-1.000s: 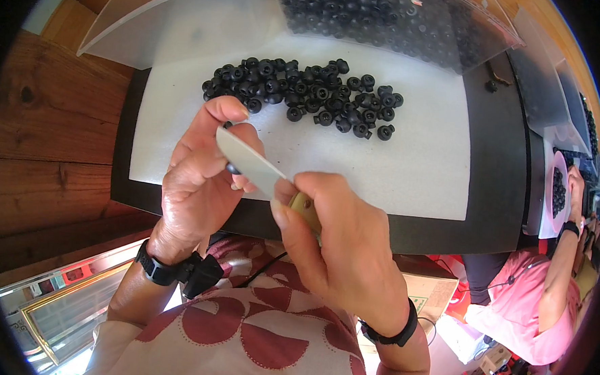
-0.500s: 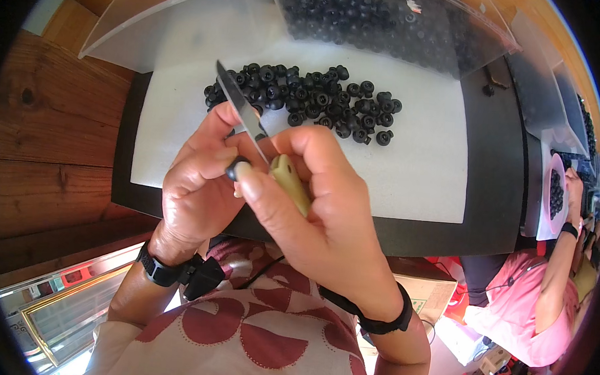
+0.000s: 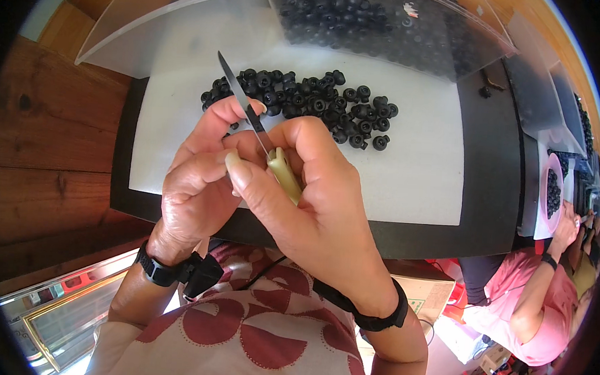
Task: Using a knife to trim excess material from small black rubber components and sorting them into bins.
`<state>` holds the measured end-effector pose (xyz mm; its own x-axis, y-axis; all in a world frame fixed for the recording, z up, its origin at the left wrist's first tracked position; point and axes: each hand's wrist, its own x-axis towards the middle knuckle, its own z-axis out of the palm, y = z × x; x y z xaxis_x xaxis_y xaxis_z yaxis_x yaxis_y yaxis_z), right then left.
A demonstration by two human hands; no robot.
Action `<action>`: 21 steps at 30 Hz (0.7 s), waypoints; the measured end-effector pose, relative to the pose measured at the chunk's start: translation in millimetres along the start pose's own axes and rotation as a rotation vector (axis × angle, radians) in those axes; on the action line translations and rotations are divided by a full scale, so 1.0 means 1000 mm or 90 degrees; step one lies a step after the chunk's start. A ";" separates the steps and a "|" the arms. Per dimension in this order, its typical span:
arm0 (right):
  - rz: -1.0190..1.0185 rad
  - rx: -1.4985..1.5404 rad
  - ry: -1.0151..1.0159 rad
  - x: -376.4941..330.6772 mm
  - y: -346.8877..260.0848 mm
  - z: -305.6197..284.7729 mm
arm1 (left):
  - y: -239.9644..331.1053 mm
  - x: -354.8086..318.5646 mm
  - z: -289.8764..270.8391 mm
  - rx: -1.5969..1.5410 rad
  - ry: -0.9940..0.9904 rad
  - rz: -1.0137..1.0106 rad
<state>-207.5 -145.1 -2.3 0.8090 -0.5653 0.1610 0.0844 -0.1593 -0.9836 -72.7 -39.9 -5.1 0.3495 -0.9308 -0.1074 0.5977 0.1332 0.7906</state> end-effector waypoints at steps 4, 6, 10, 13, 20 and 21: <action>0.090 0.119 0.033 0.002 -0.016 0.007 | 0.000 0.003 -0.001 -0.037 -0.006 -0.004; 0.062 0.099 0.024 0.002 -0.013 0.006 | -0.001 0.003 -0.005 -0.065 -0.026 -0.021; 0.094 0.107 0.026 0.002 -0.017 0.008 | -0.001 0.002 -0.005 -0.117 -0.035 -0.032; 0.086 0.081 0.021 0.001 -0.021 0.009 | 0.003 0.004 -0.009 -0.117 -0.058 -0.042; 0.057 0.001 0.030 -0.007 -0.022 0.016 | 0.008 0.001 -0.016 -0.174 -0.115 -0.072; 0.054 -0.001 0.032 -0.007 -0.023 0.017 | 0.008 0.001 -0.019 -0.167 -0.114 -0.079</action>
<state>-205.2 -123.2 17.9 0.7829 -0.6169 0.0813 0.0158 -0.1108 -0.9937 -53.8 -33.5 -10.0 0.1443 -0.9872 -0.0676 0.8015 0.0766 0.5930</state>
